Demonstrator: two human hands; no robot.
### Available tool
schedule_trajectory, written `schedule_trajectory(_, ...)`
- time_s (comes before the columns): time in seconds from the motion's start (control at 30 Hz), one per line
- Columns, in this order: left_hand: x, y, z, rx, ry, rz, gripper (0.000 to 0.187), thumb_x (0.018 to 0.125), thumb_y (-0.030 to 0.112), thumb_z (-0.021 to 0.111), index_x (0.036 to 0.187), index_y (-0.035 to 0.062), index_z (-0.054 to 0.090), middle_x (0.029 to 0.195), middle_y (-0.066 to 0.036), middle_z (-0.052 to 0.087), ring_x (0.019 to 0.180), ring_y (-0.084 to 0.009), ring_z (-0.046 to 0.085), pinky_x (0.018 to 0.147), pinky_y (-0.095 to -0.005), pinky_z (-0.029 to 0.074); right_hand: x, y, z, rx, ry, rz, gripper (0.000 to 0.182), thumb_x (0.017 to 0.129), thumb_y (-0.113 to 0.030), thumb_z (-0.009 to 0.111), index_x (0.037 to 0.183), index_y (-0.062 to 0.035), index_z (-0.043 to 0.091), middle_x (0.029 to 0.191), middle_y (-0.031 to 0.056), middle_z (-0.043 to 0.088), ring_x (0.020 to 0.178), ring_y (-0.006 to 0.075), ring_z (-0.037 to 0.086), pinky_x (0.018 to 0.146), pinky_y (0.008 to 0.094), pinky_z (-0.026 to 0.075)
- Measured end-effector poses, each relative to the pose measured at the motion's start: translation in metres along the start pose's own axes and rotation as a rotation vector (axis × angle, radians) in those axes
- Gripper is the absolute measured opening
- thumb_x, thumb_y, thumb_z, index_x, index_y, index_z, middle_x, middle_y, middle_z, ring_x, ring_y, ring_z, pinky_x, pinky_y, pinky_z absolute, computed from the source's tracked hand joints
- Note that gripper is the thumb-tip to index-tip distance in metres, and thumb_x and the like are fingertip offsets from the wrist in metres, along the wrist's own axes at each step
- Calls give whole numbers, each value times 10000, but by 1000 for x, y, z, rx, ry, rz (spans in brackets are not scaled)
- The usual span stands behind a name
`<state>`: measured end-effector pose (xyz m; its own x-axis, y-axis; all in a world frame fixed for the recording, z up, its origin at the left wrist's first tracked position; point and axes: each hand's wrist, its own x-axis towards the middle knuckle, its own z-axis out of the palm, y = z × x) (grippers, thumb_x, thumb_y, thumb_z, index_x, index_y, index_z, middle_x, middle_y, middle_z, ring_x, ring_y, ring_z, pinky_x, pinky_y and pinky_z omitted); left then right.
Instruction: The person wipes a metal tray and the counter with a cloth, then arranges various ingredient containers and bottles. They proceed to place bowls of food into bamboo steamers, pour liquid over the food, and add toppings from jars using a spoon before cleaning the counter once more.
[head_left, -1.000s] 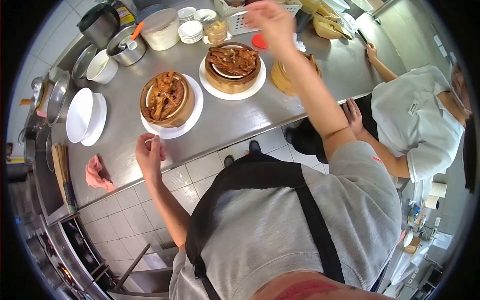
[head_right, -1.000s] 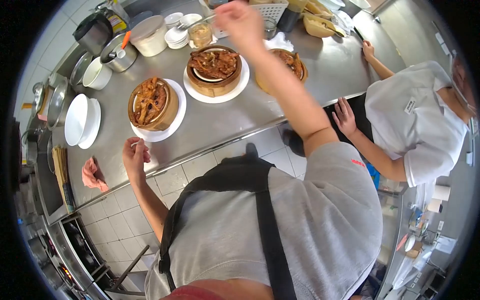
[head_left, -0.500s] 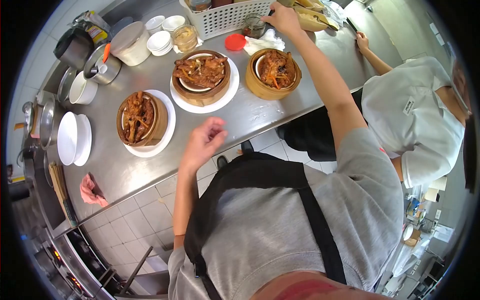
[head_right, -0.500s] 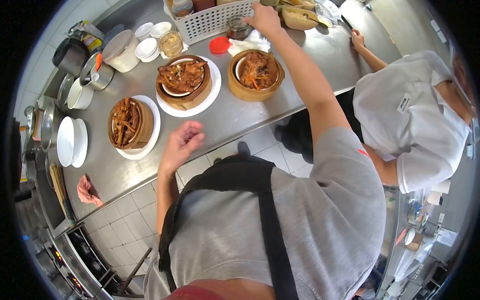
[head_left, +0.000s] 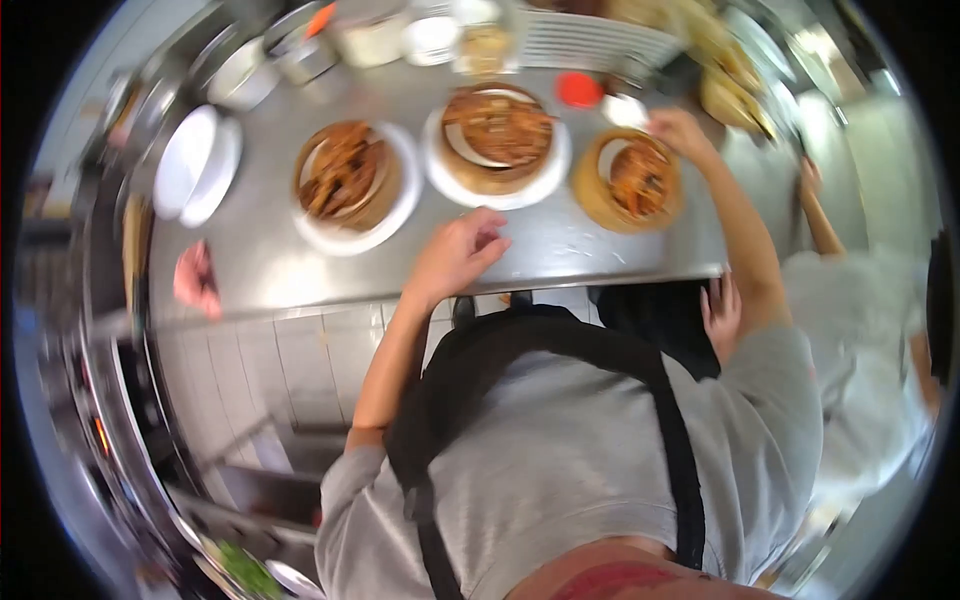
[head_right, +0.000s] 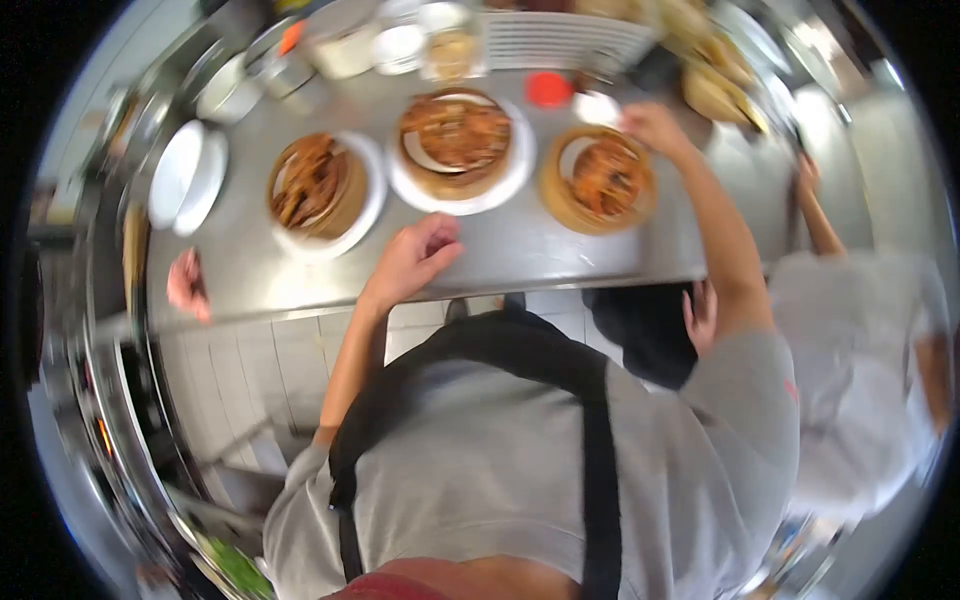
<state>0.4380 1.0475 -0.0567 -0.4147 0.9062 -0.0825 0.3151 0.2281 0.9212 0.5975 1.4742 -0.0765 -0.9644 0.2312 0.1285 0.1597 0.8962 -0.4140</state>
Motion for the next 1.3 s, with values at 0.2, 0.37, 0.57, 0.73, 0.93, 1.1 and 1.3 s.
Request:
schedule_trajectory(0.2,-56,-2,-100,-177,619,116,96,836,68,569,906,8,596,754,16,574,656,-30,498,564,-174,405,-2,0,7,204,-11,132,135,800,-141,572,735,-22,561,606,-2,526,554,68,445,523,237,380)
schedule_trajectory(0.37,-118,-66,-217,515,1226,25,134,803,145,605,868,41,660,752,-84,641,679,-144,590,613,-268,452,2,0,3,458,-133,298,80,823,-82,531,789,-35,586,673,-49,549,576,15,465,504,176,359)
schedule_trajectory(0.57,-170,-174,-336,1060,1022,-279,251,840,237,457,936,78,625,876,-162,628,863,-354,579,714,-428,453,-15,11,-29,529,-78,525,238,739,-136,559,974,-151,598,782,-81,547,639,26,487,488,203,392)
schedule_trajectory(0.73,-174,-149,-321,1198,485,-456,277,769,278,553,813,14,621,759,-212,606,715,-357,600,597,-421,461,-43,-134,-71,259,433,459,230,843,-253,556,977,-83,635,713,-63,560,632,35,468,548,186,358)
schedule_trajectory(0.93,-133,-10,-170,199,-75,-136,139,682,6,593,812,-42,605,666,-77,615,621,-148,619,565,-247,487,-89,-299,6,865,-115,444,208,827,-235,575,881,-40,625,735,26,622,646,80,579,595,199,471)
schedule_trajectory(1.1,-62,36,-29,83,-271,202,284,698,83,641,974,24,605,772,-110,622,633,-199,617,591,-282,484,-104,-346,110,1177,-325,489,286,879,-303,511,987,-49,590,851,17,608,817,95,577,704,234,480)
schedule_trajectory(1.3,-5,56,38,66,-384,355,459,698,137,694,1116,30,538,878,-103,611,721,-163,597,616,-292,479,-155,-305,89,1441,744,632,243,863,-160,507,1047,-1,515,928,43,580,820,96,559,704,229,467)
